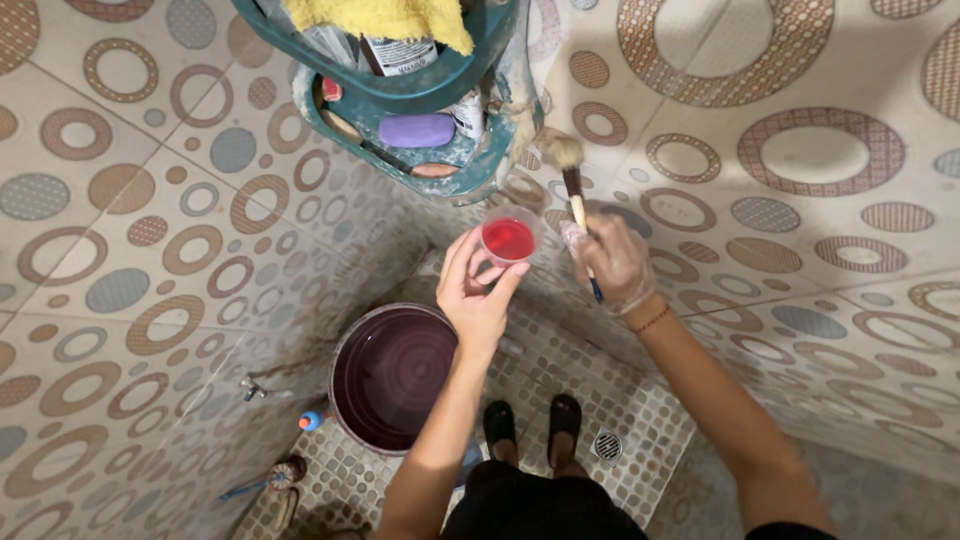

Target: The person squats in a tiled bathroom and uses a brush to scrub the wall and floor tiles with a red liquid from a small cup. They periodically pour more red liquid from a larger bottle into the cup and continue scrubbing the grout lines and tile surfaces.

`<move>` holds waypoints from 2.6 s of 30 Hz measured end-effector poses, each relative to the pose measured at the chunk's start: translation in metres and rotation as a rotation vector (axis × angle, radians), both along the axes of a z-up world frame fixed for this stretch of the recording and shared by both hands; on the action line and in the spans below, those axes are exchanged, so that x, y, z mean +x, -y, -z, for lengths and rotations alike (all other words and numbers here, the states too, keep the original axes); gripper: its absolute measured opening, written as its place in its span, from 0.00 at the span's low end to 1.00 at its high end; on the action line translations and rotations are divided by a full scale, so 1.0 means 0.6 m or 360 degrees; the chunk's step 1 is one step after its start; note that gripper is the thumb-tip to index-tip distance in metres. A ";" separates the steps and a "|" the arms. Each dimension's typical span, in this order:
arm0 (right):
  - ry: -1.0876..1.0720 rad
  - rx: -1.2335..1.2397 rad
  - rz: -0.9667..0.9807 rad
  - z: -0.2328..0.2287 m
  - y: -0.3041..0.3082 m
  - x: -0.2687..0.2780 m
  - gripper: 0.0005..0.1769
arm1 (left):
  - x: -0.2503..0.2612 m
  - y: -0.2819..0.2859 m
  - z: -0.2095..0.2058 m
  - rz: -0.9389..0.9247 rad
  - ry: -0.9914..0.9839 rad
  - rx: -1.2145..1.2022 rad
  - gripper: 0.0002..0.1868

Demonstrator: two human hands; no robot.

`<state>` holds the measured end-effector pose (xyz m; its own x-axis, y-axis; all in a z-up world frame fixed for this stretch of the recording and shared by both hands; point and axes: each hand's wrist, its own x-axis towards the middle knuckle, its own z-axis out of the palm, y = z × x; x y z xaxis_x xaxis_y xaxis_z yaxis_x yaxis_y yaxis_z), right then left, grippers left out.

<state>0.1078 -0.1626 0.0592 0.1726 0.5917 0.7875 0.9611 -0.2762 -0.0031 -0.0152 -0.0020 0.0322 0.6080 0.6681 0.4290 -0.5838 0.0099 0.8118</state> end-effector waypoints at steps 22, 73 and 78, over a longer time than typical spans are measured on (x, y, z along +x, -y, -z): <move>-0.0062 -0.0009 -0.0136 -0.084 -0.007 -0.005 0.13 | 0.007 0.037 -0.011 -0.0158 -0.0057 -0.0012 0.35; -0.0019 0.0367 -0.0220 -0.011 -0.021 0.015 0.10 | -0.032 0.068 0.018 -0.0333 -0.0095 -0.0012 0.35; 0.0199 0.0416 -0.0215 -0.092 -0.049 0.046 0.11 | -0.030 0.070 0.023 -0.0368 -0.0103 0.0022 0.35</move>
<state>0.1351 -0.1334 0.1144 -0.0014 0.3773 0.9261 0.9865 -0.1513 0.0631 -0.0331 -0.0441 0.0182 0.4660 0.7870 0.4043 -0.5163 -0.1292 0.8466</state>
